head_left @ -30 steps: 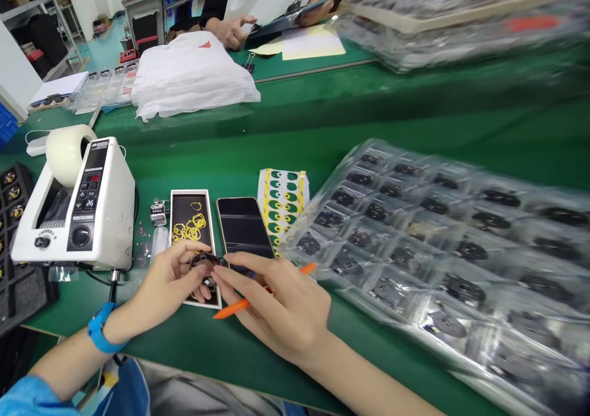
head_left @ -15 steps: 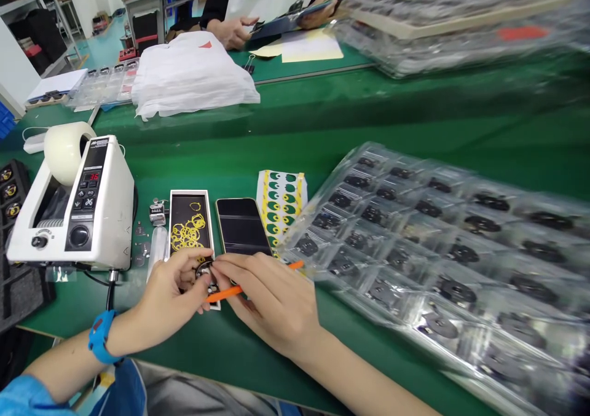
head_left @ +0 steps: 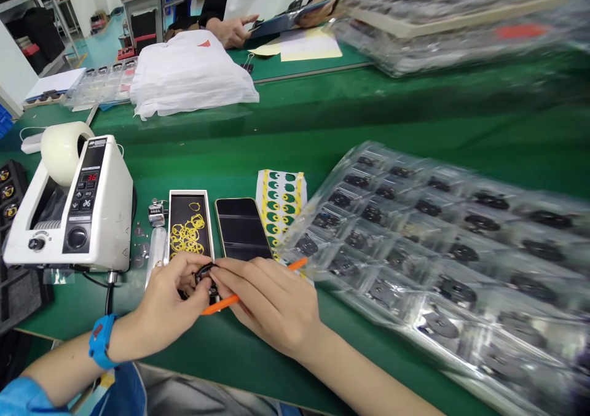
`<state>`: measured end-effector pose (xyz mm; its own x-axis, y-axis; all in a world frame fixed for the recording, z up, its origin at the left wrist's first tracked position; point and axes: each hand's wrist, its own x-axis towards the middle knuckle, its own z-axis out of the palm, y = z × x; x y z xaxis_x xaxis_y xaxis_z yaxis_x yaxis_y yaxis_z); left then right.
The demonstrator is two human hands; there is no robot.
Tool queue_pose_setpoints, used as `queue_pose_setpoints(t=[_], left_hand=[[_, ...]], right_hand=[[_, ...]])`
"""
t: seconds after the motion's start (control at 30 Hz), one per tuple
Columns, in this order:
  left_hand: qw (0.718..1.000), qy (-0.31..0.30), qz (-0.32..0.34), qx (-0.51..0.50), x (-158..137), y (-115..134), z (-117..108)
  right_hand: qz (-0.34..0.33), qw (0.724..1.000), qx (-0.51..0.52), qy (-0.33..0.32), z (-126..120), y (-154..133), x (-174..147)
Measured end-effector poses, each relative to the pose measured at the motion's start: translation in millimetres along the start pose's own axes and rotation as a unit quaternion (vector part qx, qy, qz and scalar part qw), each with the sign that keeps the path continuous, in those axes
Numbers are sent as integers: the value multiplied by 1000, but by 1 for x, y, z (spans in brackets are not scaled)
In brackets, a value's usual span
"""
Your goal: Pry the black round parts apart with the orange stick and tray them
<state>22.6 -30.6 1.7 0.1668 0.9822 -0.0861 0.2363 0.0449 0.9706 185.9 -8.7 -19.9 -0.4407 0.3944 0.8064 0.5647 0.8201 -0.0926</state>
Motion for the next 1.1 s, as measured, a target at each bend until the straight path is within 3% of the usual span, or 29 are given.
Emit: queue_pose_setpoints(t=[0.3,0.4,0.5,0.6,0.73,0.83,1.0,1.1], left_hand=[[998,0,-33,-54,2,1,0],[992,13,-58,-114,8,2,-5],[985,26,-73,-154,12,4,-11],[982,5,-78,-169,14,7,-13],[985,-41,-49,-159,12,10,-13],[983,-65,-58,-161,11,10,-12],[992,-23,-45,-112,12,11,-14],[995,-28,-41,-88,13,12,-14]], right_hand=[[28,1000,6,11,2,-4,1],[93,992,84,13,-3,-5,4],[186,966,179,29,-10,-3,8],[238,947,216,-4,-14,-1,11],[210,933,276,-102,-13,3,12],[192,926,295,-136,-12,4,10],[149,934,279,-165,-14,2,7],[164,925,284,-194,-15,-1,8]])
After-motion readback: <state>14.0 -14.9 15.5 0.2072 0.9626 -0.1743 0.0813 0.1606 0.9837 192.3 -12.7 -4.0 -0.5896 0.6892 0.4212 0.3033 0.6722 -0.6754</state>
